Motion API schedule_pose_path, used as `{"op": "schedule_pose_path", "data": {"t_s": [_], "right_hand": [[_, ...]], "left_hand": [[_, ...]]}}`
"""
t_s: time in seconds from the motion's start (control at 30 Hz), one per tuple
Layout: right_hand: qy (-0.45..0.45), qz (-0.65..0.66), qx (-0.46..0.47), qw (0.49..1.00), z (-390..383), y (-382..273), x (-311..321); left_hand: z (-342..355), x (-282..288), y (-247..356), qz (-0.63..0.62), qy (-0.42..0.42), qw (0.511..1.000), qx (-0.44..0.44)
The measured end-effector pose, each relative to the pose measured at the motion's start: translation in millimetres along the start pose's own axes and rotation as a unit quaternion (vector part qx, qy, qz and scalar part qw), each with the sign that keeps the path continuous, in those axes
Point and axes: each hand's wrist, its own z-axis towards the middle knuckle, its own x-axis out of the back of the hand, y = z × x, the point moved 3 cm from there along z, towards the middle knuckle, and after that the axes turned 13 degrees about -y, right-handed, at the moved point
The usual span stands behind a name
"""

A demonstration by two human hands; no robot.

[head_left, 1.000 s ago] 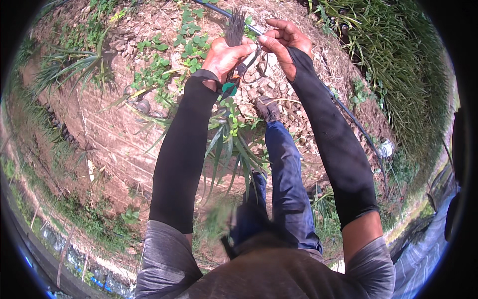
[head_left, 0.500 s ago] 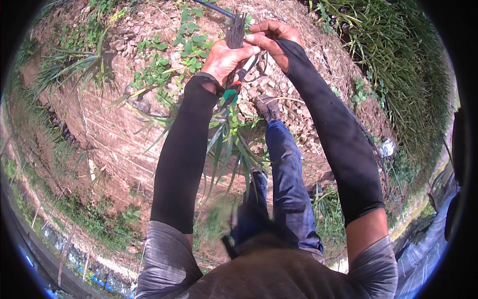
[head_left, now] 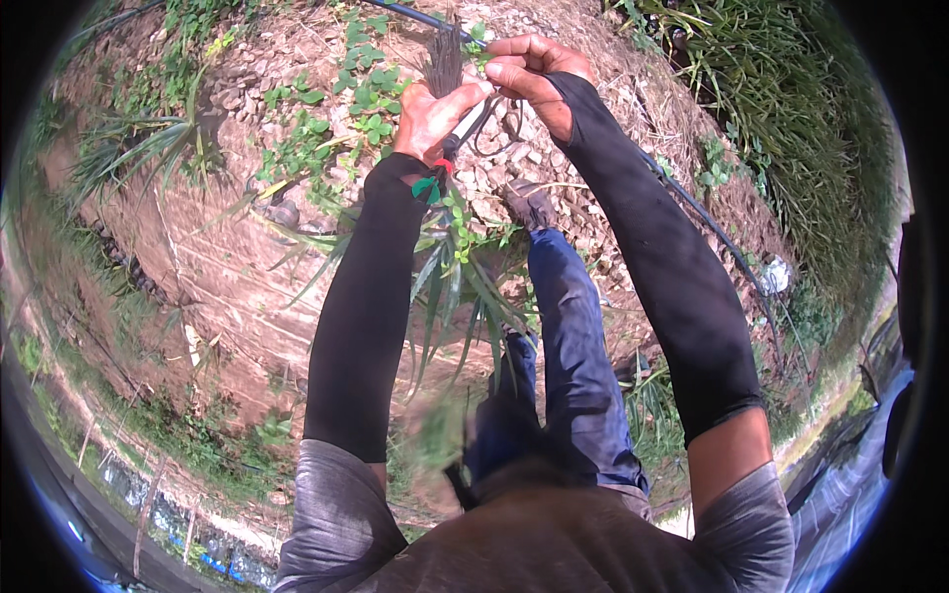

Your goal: The person walks through a garden and repeatedly ties black zip ties around a black irrigation pipe and a white support stake at multiple locations. The person handles zip ties and the pipe by hand, moving between plants to secure the pipe in place.

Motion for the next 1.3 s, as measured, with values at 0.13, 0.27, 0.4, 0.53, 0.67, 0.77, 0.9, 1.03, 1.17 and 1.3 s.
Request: {"op": "schedule_pose_path", "data": {"t_s": [0.13, 0.27, 0.4, 0.53, 0.67, 0.77, 0.9, 1.03, 1.17, 1.3], "right_hand": [[0.042, -0.016, 0.009, 0.999, -3, 3, 0], [0.057, -0.031, 0.009, 0.998, -12, 9, -2], [0.076, -0.021, 0.017, 0.997, -25, 6, -9], [0.092, -0.067, 0.016, 0.993, -30, 3, -10], [0.119, -0.040, -0.005, 0.992, -32, 8, -9], [0.142, 0.022, -0.017, 0.990, -39, 14, -16], [0.070, -0.243, 0.001, 0.967, -39, 16, -5], [0.004, -0.338, 0.092, 0.937, -35, 10, -9], [0.011, -0.339, 0.057, 0.939, -34, 8, -10], [0.030, -0.390, 0.059, 0.919, -39, 7, -12]], "left_hand": [[1, 2, -3, -0.014, 0.027, 0.999, -0.027], [-3, 3, 1, -0.014, 0.047, 0.998, -0.038], [-11, -3, 11, 0.044, 0.071, 0.996, 0.021], [-10, -6, 13, 0.035, 0.075, 0.996, 0.040], [-4, -1, 10, 0.008, 0.042, 0.998, 0.056], [-1, -3, 8, -0.024, 0.045, 0.995, 0.090], [-2, 0, 18, 0.111, 0.005, 0.993, 0.023], [0, 11, 13, 0.220, -0.059, 0.968, -0.109], [0, 5, 9, 0.016, -0.002, 0.998, 0.061], [4, 6, 3, 0.057, 0.008, 0.998, 0.034]]}}
